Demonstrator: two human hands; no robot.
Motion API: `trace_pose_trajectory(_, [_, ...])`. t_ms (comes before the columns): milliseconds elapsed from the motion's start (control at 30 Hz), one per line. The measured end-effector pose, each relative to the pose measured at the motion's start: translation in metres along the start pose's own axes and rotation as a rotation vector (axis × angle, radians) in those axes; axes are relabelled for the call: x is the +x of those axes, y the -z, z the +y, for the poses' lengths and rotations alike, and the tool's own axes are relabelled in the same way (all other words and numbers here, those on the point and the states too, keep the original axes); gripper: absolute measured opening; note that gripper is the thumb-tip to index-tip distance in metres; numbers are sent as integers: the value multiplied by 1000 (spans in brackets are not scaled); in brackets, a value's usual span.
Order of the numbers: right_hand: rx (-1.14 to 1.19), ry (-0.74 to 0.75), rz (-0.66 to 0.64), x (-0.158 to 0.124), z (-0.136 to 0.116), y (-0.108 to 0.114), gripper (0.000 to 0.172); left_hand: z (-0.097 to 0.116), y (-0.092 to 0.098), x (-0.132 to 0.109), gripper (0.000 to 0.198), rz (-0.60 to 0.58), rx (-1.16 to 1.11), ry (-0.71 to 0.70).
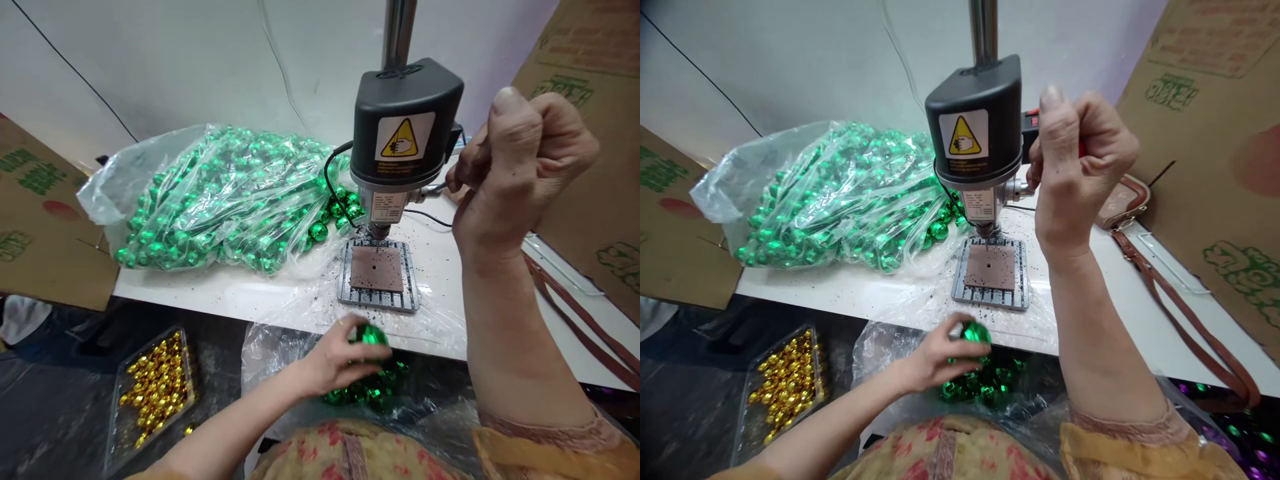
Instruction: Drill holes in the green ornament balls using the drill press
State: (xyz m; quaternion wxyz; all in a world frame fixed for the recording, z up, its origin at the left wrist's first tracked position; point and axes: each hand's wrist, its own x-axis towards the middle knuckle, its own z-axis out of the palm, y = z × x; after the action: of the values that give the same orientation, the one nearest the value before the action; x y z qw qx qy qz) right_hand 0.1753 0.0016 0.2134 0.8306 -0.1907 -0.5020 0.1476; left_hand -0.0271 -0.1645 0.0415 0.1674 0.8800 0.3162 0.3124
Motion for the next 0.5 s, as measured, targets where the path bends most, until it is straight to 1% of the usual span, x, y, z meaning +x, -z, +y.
trace_pose_trajectory(33, [-4,-1,-6,-1,-1,0,50,3,1,-10,32,-159,44,-64])
trace_pose_trajectory(67, [2,8,-7,-1,-1,0,50,5,3,-19,37,-275,94,-115])
trace_pose_trajectory(100, [7,13,-12,-2,-2,0,50,4,5,-26,42,-327,138,-152])
trace_pose_trajectory(133, [11,18,-15,-3,-2,0,48,1,8,-29,47,-318,167,-167])
trace_pose_trajectory(167, [13,21,-17,-3,-3,0,47,-5,12,-29,48,-256,179,-160])
trace_pose_trajectory(200, [13,22,-16,-4,-3,0,46,-14,18,-25,45,-157,182,-134])
trace_pose_trajectory(233, [8,21,-14,-5,-3,0,45,-27,25,-18,38,-32,190,-93])
trace_pose_trajectory(300, [0,15,-3,-6,-4,0,43,-61,42,7,30,212,238,38])
trace_pose_trajectory(333, [1,16,5,-6,-4,0,43,-80,51,22,27,291,289,110])
trace_pose_trajectory(367, [4,15,8,-6,-4,0,42,-100,59,39,24,329,348,183])
trace_pose_trajectory(400, [10,15,10,-6,-4,0,42,-118,66,56,25,323,403,259])
trace_pose_trajectory(433, [16,16,11,-6,-4,0,41,-135,70,73,27,286,463,341])
trace_pose_trajectory(500, [20,18,11,-5,-4,0,41,-161,73,100,36,144,590,498])
